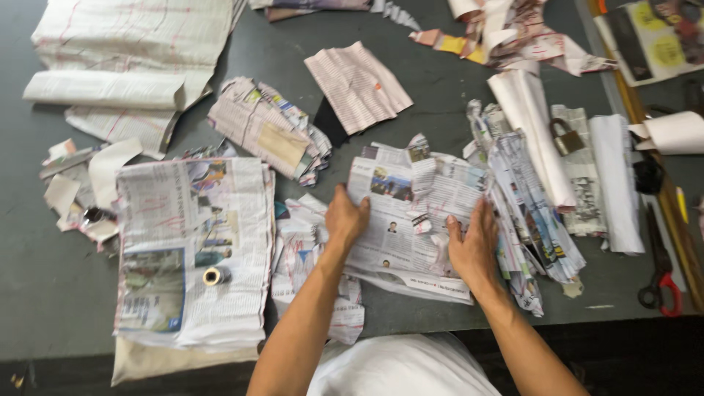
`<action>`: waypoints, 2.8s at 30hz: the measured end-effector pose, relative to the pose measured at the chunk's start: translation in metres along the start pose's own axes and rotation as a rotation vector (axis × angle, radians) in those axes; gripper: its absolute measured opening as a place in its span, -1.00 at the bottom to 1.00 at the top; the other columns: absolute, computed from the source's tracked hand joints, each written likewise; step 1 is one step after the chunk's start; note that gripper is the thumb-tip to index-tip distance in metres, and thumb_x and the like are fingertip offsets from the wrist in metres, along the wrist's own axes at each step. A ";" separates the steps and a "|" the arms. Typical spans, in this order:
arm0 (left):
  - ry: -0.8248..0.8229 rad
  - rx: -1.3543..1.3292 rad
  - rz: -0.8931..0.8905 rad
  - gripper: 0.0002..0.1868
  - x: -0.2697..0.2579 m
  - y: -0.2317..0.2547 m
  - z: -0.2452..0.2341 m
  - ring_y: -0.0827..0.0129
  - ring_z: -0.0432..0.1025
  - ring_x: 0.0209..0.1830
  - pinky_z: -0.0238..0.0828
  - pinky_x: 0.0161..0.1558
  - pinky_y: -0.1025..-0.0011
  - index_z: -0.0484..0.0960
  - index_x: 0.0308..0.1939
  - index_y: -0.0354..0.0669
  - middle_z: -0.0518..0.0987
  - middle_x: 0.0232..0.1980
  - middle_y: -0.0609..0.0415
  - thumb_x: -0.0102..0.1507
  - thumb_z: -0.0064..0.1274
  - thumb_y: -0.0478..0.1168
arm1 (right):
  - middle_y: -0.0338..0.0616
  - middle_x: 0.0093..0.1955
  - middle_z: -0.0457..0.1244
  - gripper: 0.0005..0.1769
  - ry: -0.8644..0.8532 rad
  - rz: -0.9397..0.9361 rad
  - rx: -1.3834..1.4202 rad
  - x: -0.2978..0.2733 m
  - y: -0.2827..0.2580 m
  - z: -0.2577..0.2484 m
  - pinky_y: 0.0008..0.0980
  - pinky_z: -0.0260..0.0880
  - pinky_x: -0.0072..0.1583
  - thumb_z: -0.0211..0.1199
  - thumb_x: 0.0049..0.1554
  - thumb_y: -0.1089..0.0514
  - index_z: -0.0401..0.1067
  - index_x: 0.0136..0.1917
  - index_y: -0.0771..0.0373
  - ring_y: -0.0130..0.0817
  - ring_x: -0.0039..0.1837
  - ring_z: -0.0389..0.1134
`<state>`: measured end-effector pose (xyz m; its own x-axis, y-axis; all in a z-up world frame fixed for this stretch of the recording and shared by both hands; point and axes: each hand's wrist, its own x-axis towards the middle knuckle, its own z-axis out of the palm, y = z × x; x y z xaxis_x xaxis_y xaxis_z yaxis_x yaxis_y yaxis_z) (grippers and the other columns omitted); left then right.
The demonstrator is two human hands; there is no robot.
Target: The person repeatedly picks up newspaper sheets from a cluttered table, unfolds them, and folds them into smaller rectangles. The person handles the sheets one at a time, placing folded pieces into a growing stack on the table.
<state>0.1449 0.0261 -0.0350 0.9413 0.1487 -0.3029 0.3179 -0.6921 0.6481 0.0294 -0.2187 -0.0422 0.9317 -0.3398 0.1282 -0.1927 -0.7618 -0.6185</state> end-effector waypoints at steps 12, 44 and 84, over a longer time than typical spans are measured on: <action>0.465 -0.510 0.147 -0.65 -0.128 -0.065 -0.114 0.29 0.44 0.12 0.39 0.18 0.34 0.51 0.25 -0.25 0.55 0.14 -0.02 0.39 -0.02 -0.24 | 0.22 0.73 -0.24 -0.36 -0.340 -0.269 -0.104 -0.004 -0.073 -0.030 0.14 -0.31 0.60 0.20 0.22 -0.11 0.31 0.47 0.20 0.12 0.73 -0.32; 0.483 -0.754 -0.097 -0.56 -0.147 -0.098 -0.050 0.24 0.48 0.09 0.37 0.16 0.37 0.45 0.14 -0.29 0.59 0.12 -0.10 0.19 0.16 -0.43 | 0.15 0.68 -0.33 -0.08 -0.661 -0.794 -0.095 -0.038 -0.061 0.018 0.32 -0.51 0.52 0.23 0.10 -0.29 -0.03 0.61 -0.12 0.19 0.67 -0.43; 0.044 -0.600 -0.001 -0.19 -0.154 -0.004 -0.012 0.15 0.33 0.31 0.29 0.28 0.22 0.24 0.39 -0.33 0.38 0.29 -0.18 0.23 0.30 -0.04 | -0.04 0.37 0.32 -0.54 -0.232 0.159 0.280 -0.056 -0.008 -0.096 -0.26 0.39 0.29 0.25 0.20 0.07 0.45 0.32 0.29 -0.19 0.35 0.37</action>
<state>0.0004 0.0142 0.0175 0.9407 0.1869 -0.2830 0.3153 -0.1741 0.9329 -0.0507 -0.2469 0.0301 0.9479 -0.2836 -0.1449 -0.2787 -0.5188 -0.8082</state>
